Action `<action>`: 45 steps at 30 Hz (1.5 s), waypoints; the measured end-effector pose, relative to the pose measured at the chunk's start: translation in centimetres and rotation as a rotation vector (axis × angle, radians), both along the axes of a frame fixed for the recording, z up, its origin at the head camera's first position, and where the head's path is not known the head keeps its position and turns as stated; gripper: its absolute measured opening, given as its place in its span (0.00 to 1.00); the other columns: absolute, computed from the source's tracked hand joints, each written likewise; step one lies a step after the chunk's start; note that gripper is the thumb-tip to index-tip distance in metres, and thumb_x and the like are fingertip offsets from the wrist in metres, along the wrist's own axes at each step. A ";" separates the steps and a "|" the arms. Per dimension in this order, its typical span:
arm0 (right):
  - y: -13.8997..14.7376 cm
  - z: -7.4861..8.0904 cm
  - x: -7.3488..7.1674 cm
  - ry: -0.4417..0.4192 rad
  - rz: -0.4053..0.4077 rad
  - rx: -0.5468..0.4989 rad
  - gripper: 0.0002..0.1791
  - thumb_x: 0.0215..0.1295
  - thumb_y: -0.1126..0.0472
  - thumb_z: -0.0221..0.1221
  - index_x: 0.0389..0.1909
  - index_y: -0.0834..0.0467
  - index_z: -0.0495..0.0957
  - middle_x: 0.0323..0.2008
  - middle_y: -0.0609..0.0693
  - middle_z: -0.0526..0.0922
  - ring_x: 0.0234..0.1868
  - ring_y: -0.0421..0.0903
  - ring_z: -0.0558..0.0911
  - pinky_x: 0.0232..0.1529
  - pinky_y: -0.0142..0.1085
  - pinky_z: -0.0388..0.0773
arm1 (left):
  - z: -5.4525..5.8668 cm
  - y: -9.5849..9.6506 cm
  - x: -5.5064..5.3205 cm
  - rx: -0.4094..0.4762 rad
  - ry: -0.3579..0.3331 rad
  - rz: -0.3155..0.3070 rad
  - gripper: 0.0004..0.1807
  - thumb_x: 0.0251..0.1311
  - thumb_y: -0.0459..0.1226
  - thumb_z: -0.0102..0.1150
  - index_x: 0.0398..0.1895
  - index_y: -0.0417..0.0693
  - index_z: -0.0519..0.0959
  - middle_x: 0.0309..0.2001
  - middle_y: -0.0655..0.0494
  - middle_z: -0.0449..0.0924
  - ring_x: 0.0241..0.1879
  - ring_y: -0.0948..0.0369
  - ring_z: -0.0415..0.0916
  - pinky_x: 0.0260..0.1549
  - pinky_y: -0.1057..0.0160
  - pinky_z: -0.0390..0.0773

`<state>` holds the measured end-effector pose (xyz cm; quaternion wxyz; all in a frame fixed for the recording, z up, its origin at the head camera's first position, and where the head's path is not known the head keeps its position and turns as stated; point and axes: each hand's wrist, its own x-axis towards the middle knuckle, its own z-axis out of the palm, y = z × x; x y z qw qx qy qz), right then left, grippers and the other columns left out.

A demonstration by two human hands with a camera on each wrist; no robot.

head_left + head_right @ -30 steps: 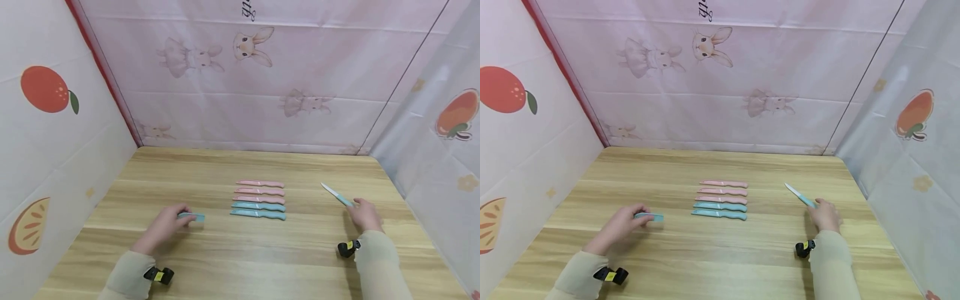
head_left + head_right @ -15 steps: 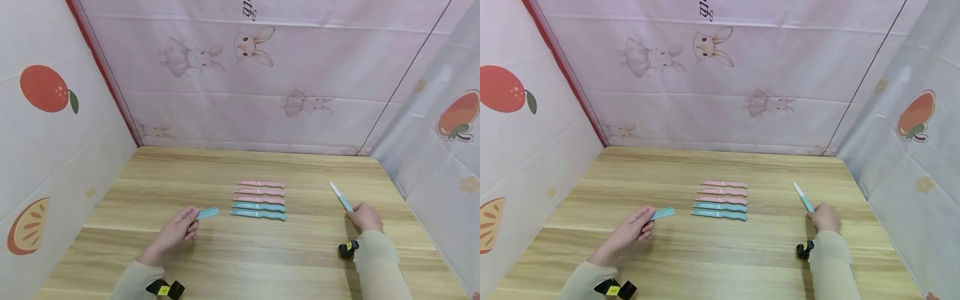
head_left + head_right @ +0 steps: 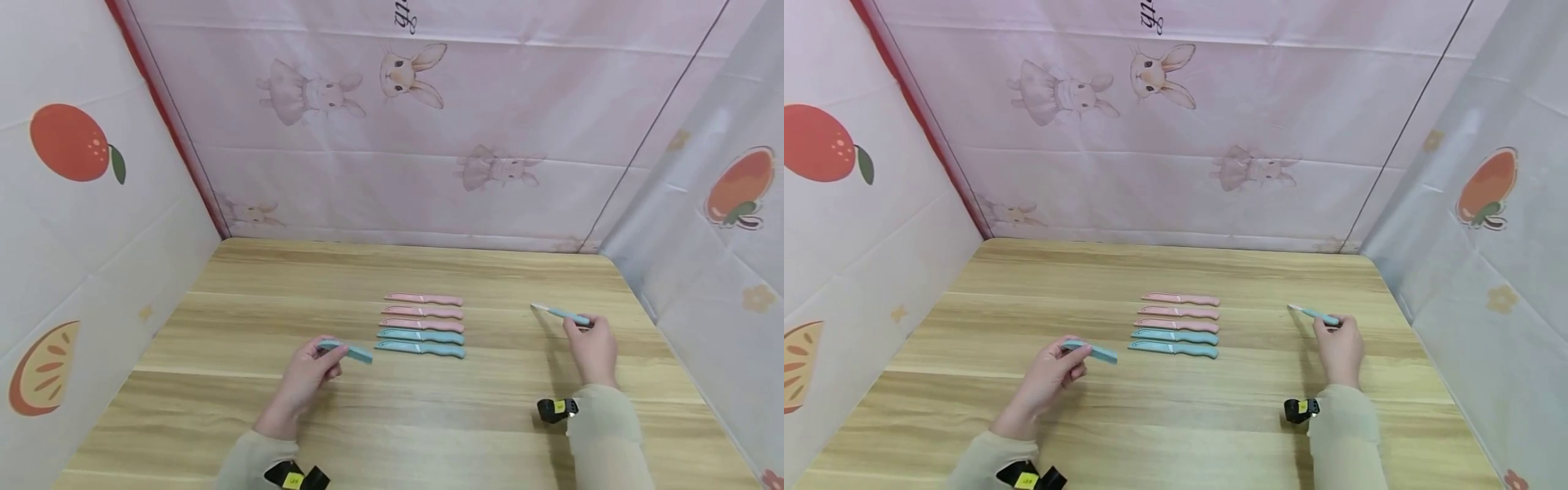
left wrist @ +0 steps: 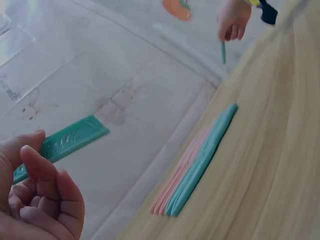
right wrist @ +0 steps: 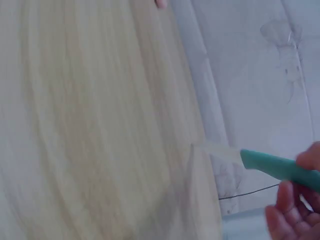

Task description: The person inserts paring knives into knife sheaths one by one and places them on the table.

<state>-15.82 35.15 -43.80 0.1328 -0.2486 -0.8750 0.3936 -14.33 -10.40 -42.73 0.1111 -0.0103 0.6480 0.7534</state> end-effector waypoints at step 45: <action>-18.7 0.5 5.6 0.484 0.068 -1.083 0.12 0.73 0.58 0.44 0.41 0.65 0.67 0.32 0.53 0.83 0.27 0.38 0.81 0.33 0.28 0.80 | -0.7 7.3 1.9 0.384 -0.212 0.126 0.25 0.72 0.41 0.39 0.60 0.27 0.59 0.45 0.41 0.80 0.43 0.57 0.81 0.33 0.72 0.79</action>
